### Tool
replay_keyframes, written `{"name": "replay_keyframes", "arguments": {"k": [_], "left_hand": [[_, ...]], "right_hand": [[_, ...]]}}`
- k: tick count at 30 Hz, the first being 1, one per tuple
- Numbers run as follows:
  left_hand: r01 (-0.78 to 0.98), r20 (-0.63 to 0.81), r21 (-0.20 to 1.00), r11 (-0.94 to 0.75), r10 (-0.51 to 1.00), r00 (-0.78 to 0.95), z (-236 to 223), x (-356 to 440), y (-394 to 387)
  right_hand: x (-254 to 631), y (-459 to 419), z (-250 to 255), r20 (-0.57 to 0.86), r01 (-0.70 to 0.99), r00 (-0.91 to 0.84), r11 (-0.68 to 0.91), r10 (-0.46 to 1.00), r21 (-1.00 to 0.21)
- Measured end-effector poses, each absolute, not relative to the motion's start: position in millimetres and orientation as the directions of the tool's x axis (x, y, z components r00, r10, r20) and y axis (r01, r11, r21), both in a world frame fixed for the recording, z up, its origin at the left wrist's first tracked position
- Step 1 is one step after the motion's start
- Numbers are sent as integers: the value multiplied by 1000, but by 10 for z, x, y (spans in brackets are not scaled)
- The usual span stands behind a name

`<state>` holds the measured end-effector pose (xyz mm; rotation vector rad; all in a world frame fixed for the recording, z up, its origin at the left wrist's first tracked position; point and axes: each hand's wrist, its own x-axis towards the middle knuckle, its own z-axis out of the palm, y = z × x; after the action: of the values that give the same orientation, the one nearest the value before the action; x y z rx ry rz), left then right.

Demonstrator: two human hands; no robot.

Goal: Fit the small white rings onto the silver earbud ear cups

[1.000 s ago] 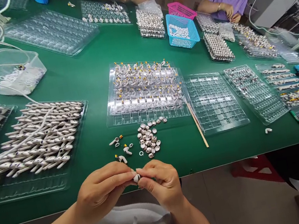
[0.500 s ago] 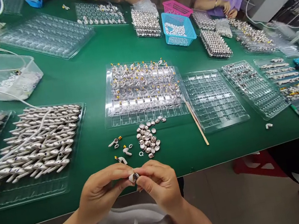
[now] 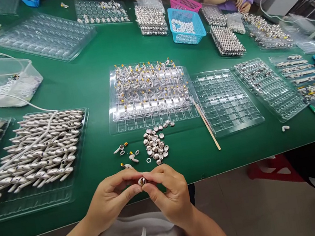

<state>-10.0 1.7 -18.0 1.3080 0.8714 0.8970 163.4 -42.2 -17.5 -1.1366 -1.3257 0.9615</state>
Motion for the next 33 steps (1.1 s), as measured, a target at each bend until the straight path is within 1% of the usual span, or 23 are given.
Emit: {"name": "replay_keyframes", "arguments": {"k": [3, 6, 10, 14, 22, 27, 30, 33], "left_hand": [[-84, -112, 983, 165, 890, 442, -183, -100, 14], [-144, -158, 959, 244, 882, 444, -155, -95, 27], [-150, -204, 942, 299, 870, 449, -89, -86, 38], [-152, -226, 935, 321, 869, 441, -66, -74, 20], [-217, -159, 937, 274, 887, 433, -189, -90, -19], [-211, -76, 962, 175, 909, 409, -185, -102, -8], [-160, -19, 983, 90, 917, 398, -157, -98, 0], [-92, 33, 996, 4, 919, 392, -123, -93, 2]], "right_hand": [[1646, -416, -167, 232, 109, 23, 228, 972, -968], [1659, -413, -159, 272, 142, 7, 268, 962, -953], [1664, -429, -166, 294, 184, -8, 290, 956, -939], [1651, -448, -192, 250, 181, 14, 243, 968, -953], [1621, -484, -246, 283, 187, 54, 269, 958, -945], [1621, -486, -251, 279, 177, 90, 260, 956, -949], [1628, -479, -239, 248, 121, 84, 237, 965, -964], [1639, -479, -253, 174, 21, 76, 173, 982, -985]]}}
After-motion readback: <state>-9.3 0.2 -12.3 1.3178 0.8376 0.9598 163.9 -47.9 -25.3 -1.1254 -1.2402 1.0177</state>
